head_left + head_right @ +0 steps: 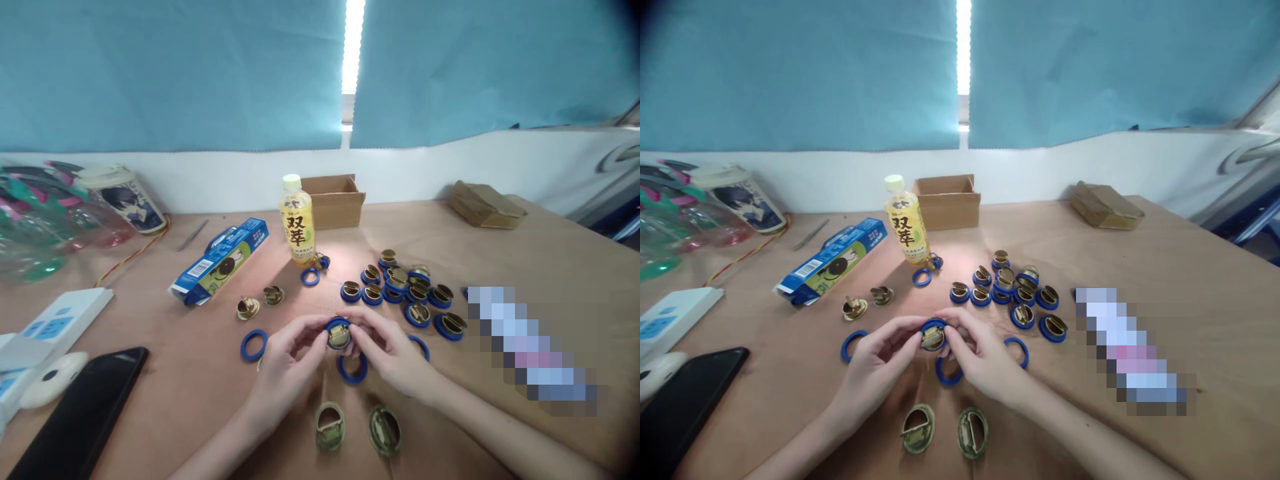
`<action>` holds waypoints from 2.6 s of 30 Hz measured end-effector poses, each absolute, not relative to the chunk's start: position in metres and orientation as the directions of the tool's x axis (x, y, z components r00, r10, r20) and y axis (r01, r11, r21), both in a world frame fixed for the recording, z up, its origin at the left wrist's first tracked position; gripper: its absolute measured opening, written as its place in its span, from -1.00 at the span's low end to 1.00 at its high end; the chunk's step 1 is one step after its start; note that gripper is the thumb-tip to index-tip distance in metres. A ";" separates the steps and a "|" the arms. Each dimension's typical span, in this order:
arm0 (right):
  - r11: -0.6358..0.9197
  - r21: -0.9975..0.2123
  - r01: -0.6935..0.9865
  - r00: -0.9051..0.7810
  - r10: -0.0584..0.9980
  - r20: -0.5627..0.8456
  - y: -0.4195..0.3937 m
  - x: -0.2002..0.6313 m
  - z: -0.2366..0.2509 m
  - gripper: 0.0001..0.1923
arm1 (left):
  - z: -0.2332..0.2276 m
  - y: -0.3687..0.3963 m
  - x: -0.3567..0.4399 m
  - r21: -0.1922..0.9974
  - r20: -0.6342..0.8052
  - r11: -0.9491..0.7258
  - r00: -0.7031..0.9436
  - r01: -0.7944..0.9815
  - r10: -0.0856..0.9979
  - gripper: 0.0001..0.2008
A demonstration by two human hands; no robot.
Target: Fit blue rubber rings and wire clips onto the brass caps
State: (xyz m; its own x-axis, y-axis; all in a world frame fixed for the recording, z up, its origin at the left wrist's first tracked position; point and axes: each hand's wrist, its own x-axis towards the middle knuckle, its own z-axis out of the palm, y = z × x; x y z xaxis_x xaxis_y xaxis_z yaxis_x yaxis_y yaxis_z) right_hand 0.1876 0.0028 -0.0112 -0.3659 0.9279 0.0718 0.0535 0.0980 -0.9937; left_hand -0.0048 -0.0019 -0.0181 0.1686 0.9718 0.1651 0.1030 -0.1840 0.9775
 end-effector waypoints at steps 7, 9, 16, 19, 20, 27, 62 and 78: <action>0.109 -0.991 0.079 -0.371 0.926 0.072 0.002 0.187 -0.010 -0.78 | -0.015 -0.001 -0.007 0.969 0.170 -0.200 0.195 0.144 0.966 -0.83; 0.105 -0.990 0.089 -0.373 0.926 0.065 0.002 0.186 -0.010 -0.78 | -0.015 -0.002 -0.007 0.970 0.166 -0.197 0.198 0.144 0.966 -0.83; 0.118 -0.984 0.131 -0.378 0.924 0.061 0.001 0.187 -0.008 -0.80 | -0.014 -0.004 -0.006 0.966 0.164 -0.194 0.176 0.173 0.971 -0.83; 0.131 -0.979 0.159 -0.378 0.924 0.062 0.001 0.187 -0.010 -0.79 | -0.015 -0.004 -0.005 0.965 0.158 -0.188 0.166 0.182 0.973 -0.82; 0.130 -0.978 0.161 -0.381 0.923 0.060 0.000 0.187 -0.010 -0.79 | -0.015 -0.004 -0.005 0.965 0.157 -0.186 0.162 0.184 0.974 -0.82; 0.119 -0.982 0.148 -0.393 0.918 0.052 -0.001 0.187 -0.010 -0.78 | -0.018 -0.003 -0.005 0.969 0.154 -0.179 0.146 0.173 0.977 -0.84; 0.188 -0.963 0.194 -0.373 0.922 0.105 -0.001 0.187 -0.010 -0.80 | -0.022 -0.005 -0.004 0.980 0.085 -0.114 0.176 0.166 0.981 -0.87; 0.184 -0.959 0.215 -0.375 0.922 0.093 -0.001 0.189 -0.010 -0.79 | -0.020 -0.005 -0.003 0.977 0.095 -0.126 0.179 0.170 0.979 -0.88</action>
State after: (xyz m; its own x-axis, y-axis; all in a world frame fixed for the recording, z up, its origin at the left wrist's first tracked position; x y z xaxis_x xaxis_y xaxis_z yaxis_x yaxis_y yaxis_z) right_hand 0.1888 -0.0007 -0.0099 -0.3749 0.9224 0.0926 0.2150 0.1837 -0.9592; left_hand -0.0029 -0.0048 -0.0195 0.1795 0.9792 0.0950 0.1696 -0.1259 0.9774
